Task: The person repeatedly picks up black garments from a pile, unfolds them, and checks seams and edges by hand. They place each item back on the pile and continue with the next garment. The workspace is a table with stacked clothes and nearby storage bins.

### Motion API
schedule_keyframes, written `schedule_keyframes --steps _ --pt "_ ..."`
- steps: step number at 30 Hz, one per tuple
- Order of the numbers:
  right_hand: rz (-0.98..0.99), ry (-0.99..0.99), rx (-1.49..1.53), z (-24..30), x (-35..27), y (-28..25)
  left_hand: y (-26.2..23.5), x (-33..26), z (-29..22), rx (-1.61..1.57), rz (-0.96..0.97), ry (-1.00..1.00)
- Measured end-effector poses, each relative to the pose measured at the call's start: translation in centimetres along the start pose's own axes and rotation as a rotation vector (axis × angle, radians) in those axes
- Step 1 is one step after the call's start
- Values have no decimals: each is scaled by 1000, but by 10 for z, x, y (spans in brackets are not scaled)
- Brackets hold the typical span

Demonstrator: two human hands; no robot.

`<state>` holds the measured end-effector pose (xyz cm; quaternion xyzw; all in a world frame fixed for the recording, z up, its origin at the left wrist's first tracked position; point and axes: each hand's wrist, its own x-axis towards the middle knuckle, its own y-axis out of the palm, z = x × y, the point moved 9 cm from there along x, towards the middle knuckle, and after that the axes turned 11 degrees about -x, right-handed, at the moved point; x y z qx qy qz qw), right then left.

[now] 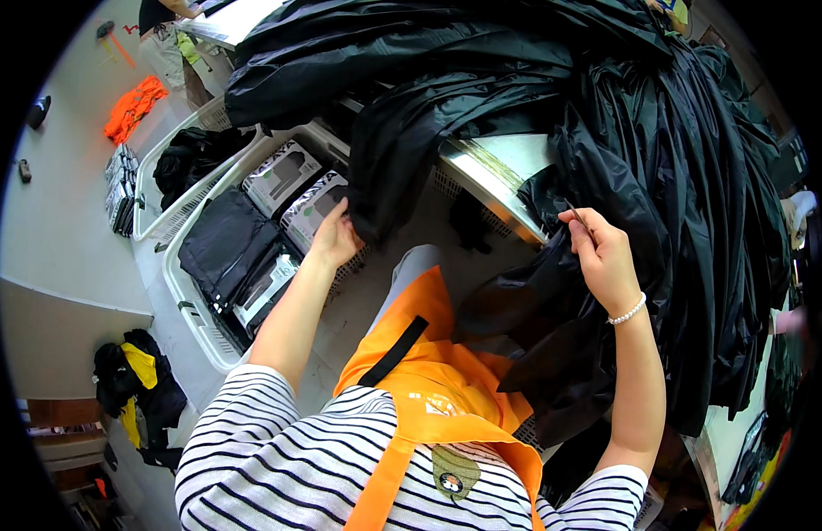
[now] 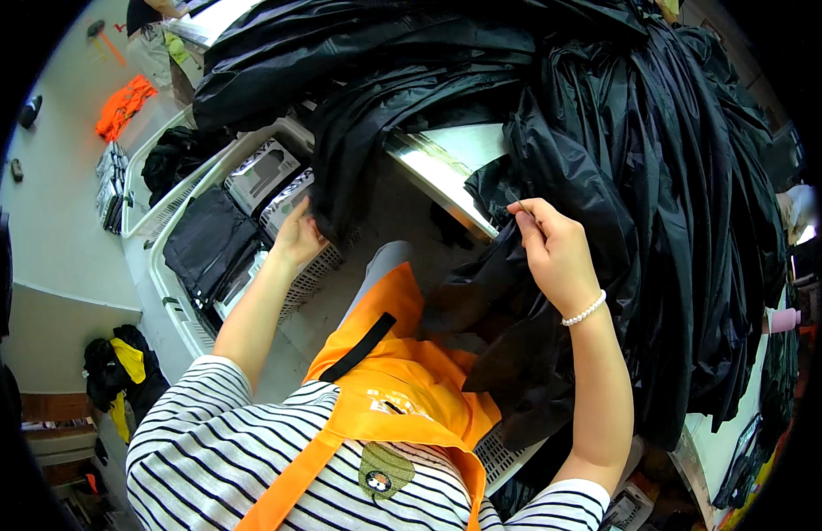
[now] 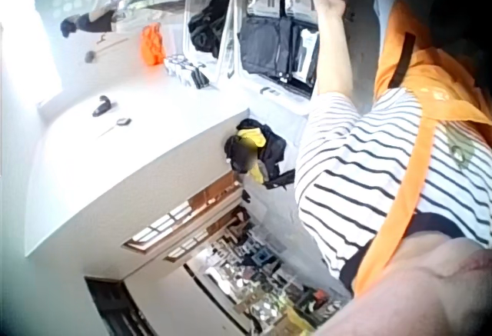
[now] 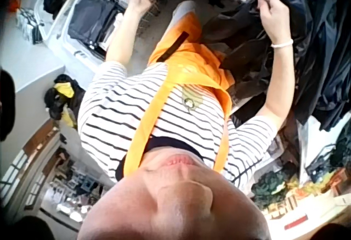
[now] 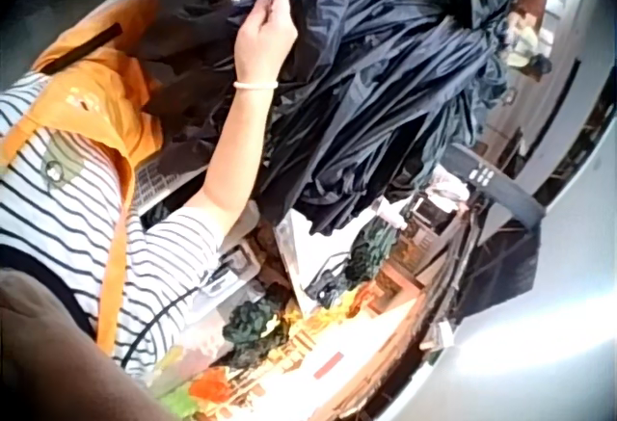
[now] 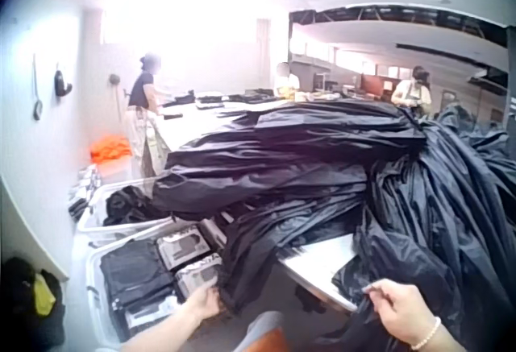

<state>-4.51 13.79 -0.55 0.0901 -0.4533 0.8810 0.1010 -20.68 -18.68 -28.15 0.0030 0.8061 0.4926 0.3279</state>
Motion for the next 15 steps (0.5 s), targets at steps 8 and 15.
schedule_keyframes --steps 8,15 --pt "-203 -4 245 3 -7 -24 180 -180 -51 422 419 1027" --pt "-212 -389 102 147 -38 -63 287 -260 92 1183 1046 900"
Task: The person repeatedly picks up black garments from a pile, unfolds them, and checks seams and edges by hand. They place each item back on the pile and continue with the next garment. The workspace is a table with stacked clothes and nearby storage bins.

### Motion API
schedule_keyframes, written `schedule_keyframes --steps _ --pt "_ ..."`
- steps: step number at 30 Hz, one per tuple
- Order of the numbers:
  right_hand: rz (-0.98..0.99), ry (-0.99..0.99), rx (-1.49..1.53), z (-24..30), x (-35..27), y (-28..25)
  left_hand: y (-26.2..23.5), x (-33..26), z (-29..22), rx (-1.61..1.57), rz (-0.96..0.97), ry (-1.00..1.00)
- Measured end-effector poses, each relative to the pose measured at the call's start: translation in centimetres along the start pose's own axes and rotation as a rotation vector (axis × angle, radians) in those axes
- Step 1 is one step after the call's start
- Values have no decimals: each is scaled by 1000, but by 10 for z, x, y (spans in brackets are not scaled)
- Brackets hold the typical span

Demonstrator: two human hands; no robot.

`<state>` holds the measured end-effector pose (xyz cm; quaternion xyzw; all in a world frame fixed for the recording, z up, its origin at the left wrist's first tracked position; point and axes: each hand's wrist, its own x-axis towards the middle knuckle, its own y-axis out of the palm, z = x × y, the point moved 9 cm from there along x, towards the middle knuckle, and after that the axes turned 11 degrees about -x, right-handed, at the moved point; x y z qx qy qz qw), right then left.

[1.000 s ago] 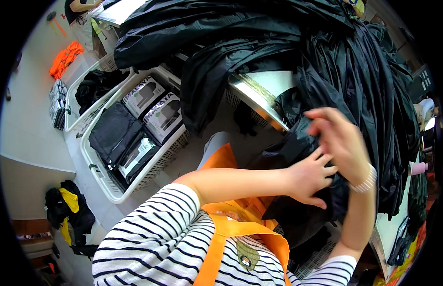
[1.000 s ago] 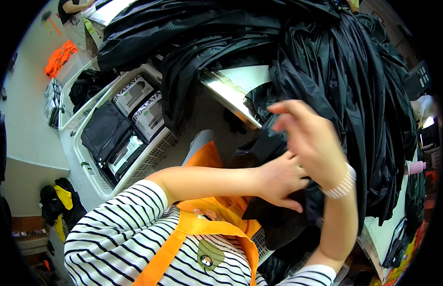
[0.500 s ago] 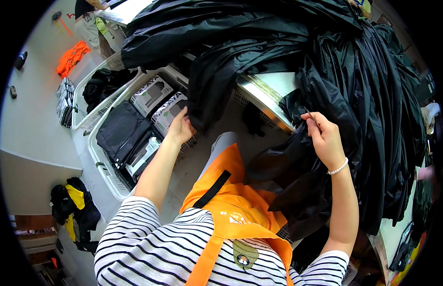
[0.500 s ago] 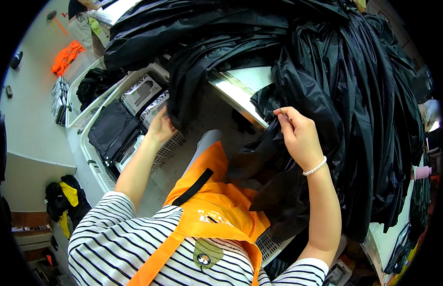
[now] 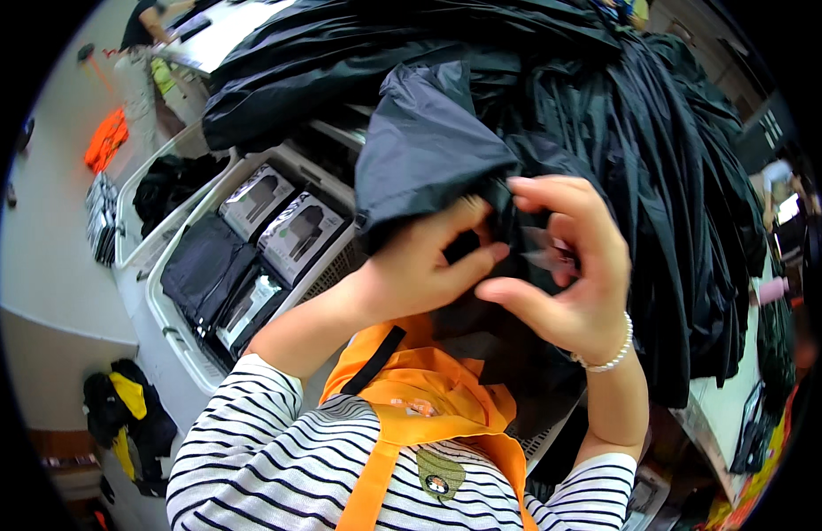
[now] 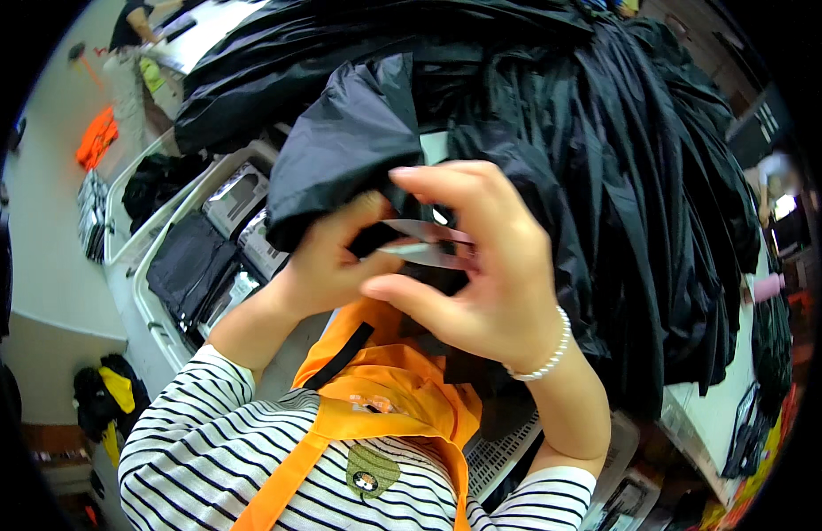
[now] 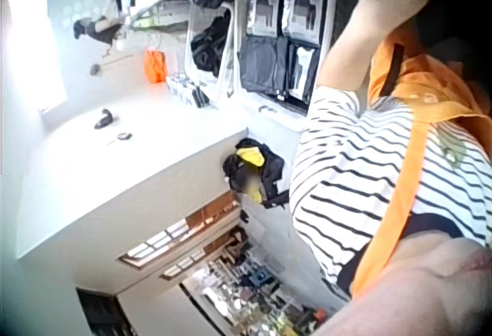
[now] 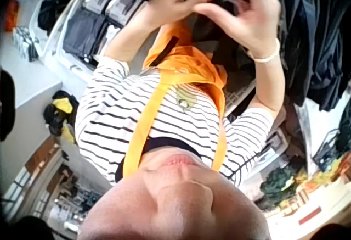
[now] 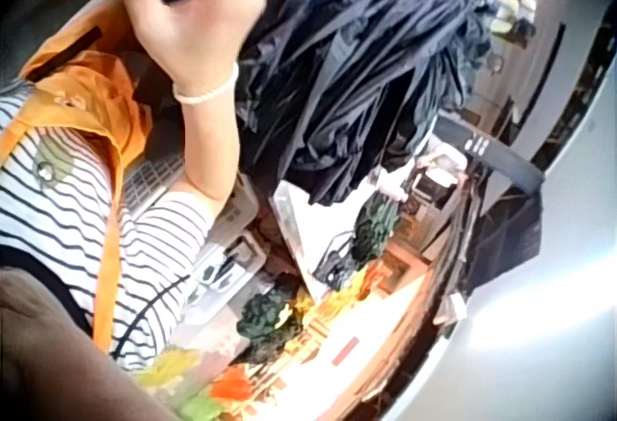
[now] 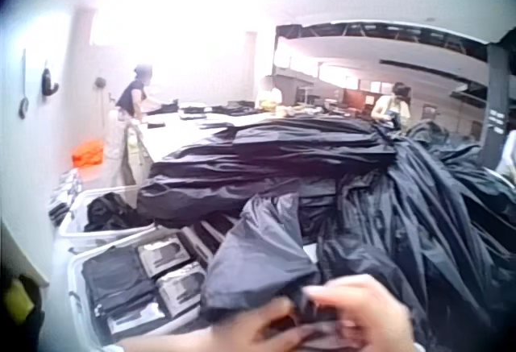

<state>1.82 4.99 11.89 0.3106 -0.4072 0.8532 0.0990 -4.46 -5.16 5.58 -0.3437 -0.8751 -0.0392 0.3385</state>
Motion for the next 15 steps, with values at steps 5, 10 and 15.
schedule_keyframes --steps 5,10,15 --pt "-18 -33 -164 -21 -9 -10 44 9 -6 69 276 76" --pt "168 88 -159 -56 -32 6 42 3 4 101 494 -153" --pt "16 504 341 -103 -36 -8 -16 25 -31 -233 269 -84"
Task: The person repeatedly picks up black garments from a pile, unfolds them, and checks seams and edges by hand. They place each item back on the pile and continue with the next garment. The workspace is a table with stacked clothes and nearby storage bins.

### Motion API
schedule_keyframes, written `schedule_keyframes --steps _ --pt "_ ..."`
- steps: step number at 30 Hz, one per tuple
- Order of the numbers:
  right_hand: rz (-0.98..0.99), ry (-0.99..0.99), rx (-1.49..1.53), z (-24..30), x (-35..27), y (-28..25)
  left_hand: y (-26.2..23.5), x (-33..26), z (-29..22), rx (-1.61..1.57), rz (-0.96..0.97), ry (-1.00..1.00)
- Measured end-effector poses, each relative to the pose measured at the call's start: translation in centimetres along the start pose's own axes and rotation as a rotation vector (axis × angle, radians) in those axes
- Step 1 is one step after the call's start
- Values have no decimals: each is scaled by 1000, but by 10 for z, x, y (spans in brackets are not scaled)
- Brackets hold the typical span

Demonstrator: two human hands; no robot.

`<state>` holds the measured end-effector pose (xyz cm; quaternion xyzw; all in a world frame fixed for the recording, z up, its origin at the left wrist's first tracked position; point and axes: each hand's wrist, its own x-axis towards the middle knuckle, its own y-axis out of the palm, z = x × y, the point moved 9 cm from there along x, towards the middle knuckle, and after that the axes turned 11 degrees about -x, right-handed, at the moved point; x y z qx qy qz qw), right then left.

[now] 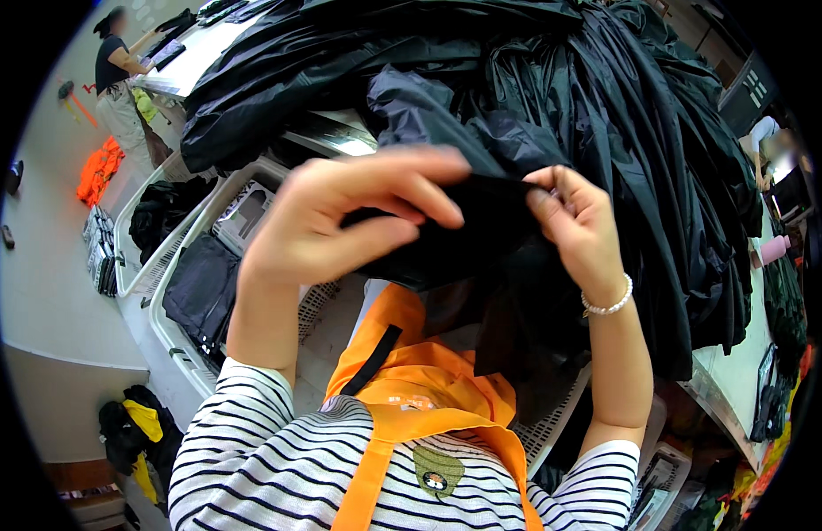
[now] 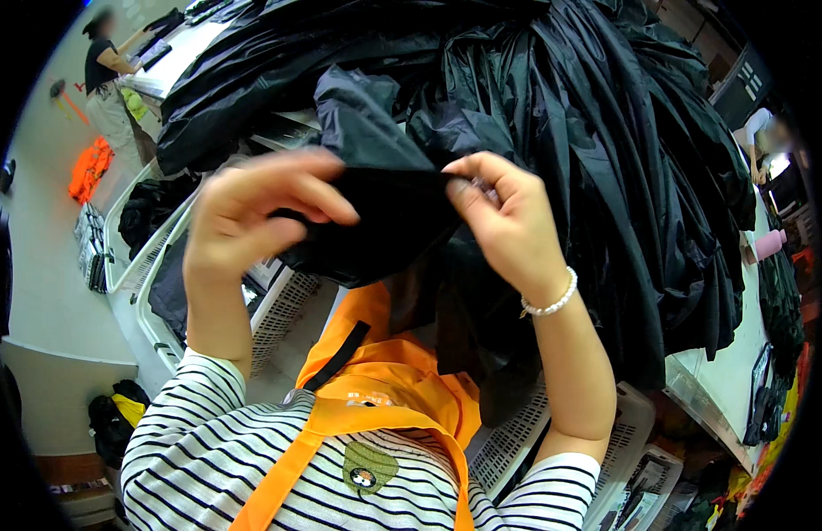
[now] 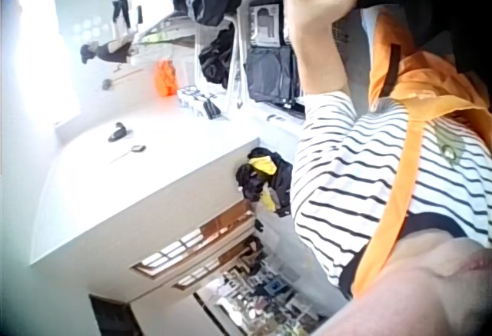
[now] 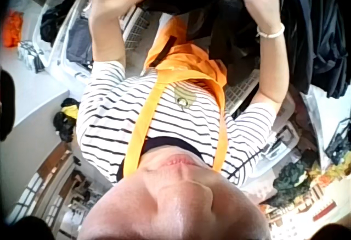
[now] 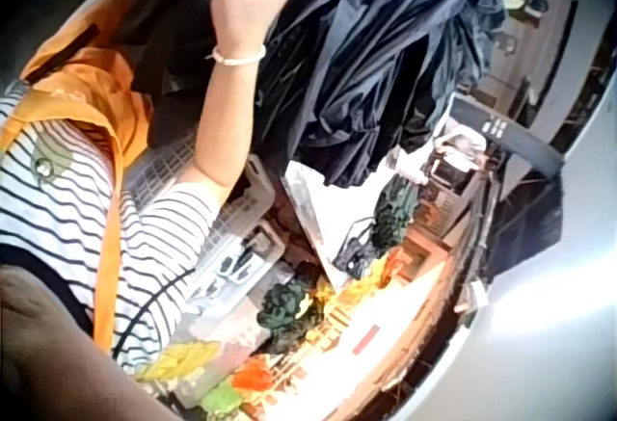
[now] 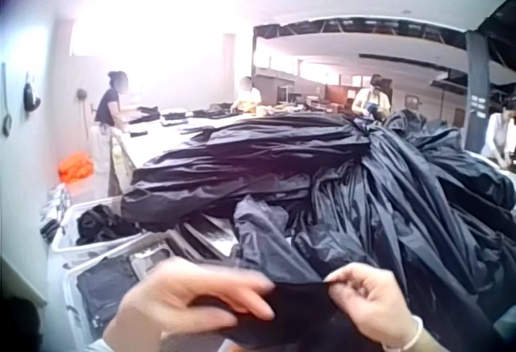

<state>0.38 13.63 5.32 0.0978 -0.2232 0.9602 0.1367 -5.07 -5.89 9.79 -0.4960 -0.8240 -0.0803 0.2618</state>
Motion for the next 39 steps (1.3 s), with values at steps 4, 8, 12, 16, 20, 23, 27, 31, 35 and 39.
schedule_keyframes --steps 4,8,12,16,20,23,27,31,35,39 --pt "-86 141 271 -6 1 -7 -35 -22 -19 262 -366 391" --pt "-71 210 390 -13 2 -2 -40 -20 3 726 -582 235" --pt "-150 227 317 -16 0 -17 -58 -13 62 -123 -391 -146" --pt "-186 206 302 -18 3 -39 -52 -7 82 -411 -255 -282" --pt "-337 243 328 -36 3 -77 -55 0 92 -247 -291 -310" --pt "-361 211 390 -44 -1 -86 -54 -6 93 152 -329 -352" --pt "-276 201 407 -47 -1 -79 -57 -26 114 49 -361 -588" --pt "-288 224 351 -44 -4 -68 -33 -24 115 -698 -316 -265" --pt "-305 138 337 -42 -3 -67 -18 -31 110 -1051 -512 -240" --pt "-344 168 323 -42 -6 -63 -21 -29 108 -1046 -493 -143"
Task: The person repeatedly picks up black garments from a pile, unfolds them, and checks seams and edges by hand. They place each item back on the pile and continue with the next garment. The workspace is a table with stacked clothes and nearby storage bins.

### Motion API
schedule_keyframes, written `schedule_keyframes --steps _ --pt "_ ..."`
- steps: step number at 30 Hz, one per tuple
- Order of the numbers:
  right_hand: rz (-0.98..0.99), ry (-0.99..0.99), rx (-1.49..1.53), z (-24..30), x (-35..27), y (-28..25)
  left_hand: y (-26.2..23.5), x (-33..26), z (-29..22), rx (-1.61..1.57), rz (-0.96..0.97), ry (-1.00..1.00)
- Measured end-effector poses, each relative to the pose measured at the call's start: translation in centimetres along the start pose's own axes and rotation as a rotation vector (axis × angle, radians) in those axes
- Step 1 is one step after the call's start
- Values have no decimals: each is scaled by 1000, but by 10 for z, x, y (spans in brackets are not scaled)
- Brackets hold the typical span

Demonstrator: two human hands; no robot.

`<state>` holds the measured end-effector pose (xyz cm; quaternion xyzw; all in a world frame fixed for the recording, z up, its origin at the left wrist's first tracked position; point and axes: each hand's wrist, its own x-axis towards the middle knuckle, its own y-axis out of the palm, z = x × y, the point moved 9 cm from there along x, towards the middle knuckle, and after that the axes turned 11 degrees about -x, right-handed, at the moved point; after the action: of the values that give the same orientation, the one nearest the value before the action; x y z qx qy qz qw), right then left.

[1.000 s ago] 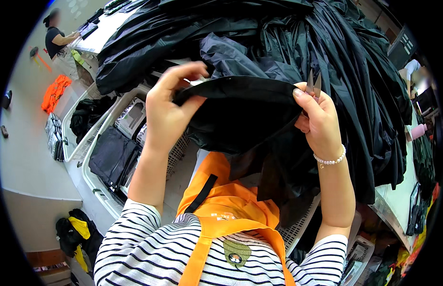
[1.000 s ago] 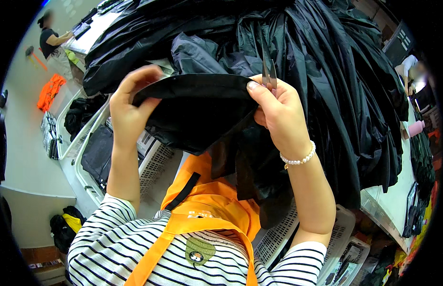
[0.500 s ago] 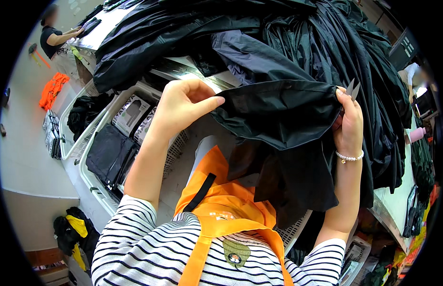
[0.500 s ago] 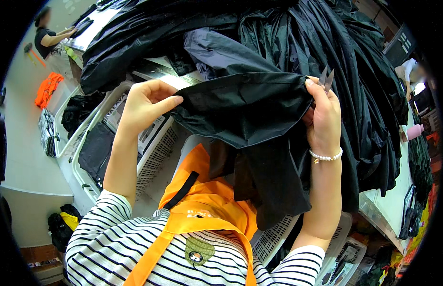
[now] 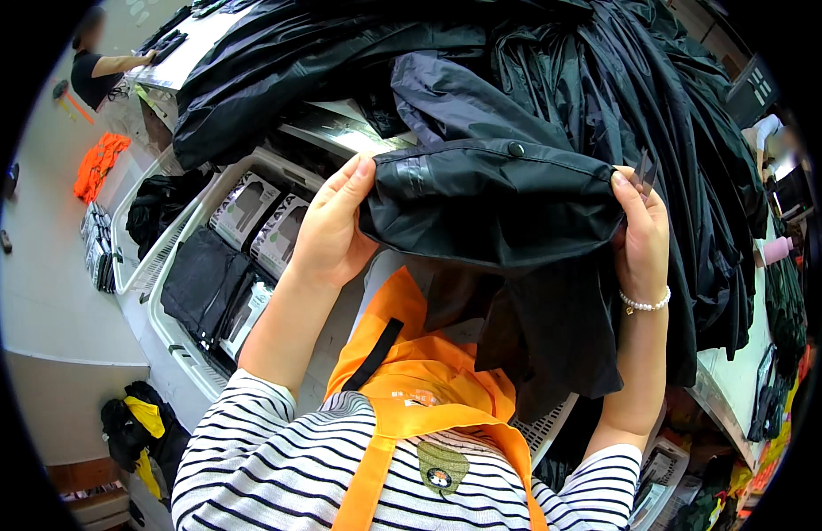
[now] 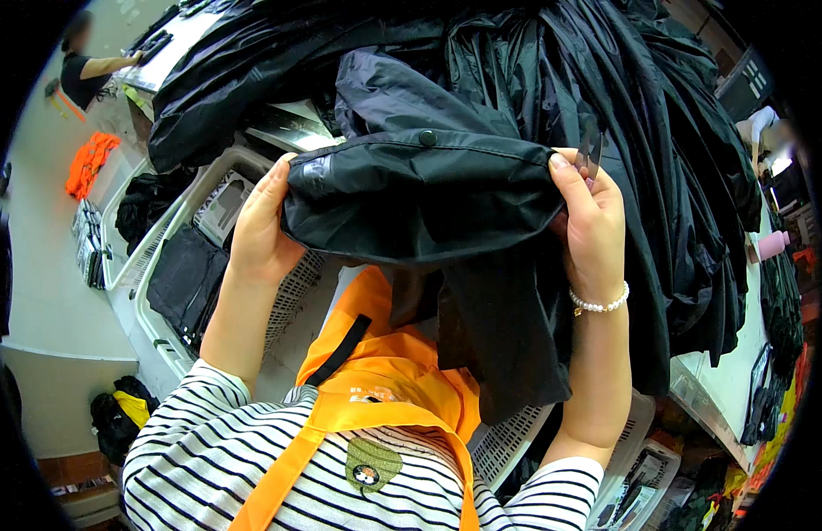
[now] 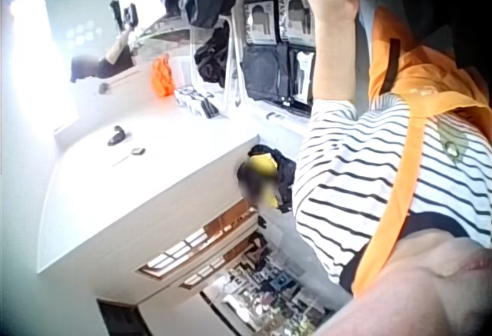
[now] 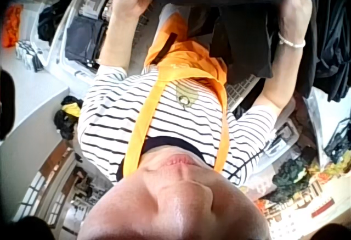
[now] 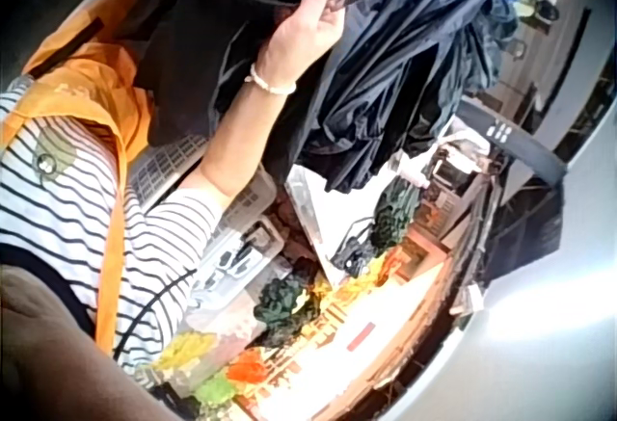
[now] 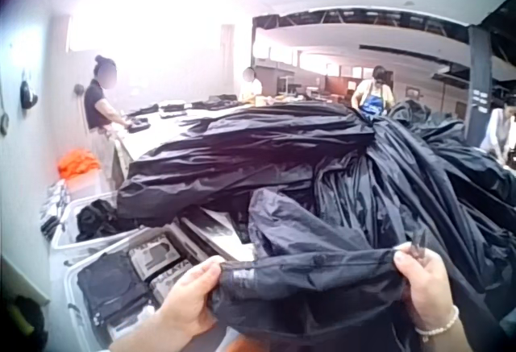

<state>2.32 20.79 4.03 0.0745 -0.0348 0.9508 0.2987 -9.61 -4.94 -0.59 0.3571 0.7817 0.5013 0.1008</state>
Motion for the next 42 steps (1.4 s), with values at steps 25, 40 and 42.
schedule_keyframes --steps 25,40,42 --pt "289 -174 -864 -50 83 80 112 -26 179 879 1036 -218" --pt "165 -215 -486 -35 66 50 25 114 20 1298 233 555" --pt "176 -236 -260 -26 62 40 49 106 56 1282 256 502"
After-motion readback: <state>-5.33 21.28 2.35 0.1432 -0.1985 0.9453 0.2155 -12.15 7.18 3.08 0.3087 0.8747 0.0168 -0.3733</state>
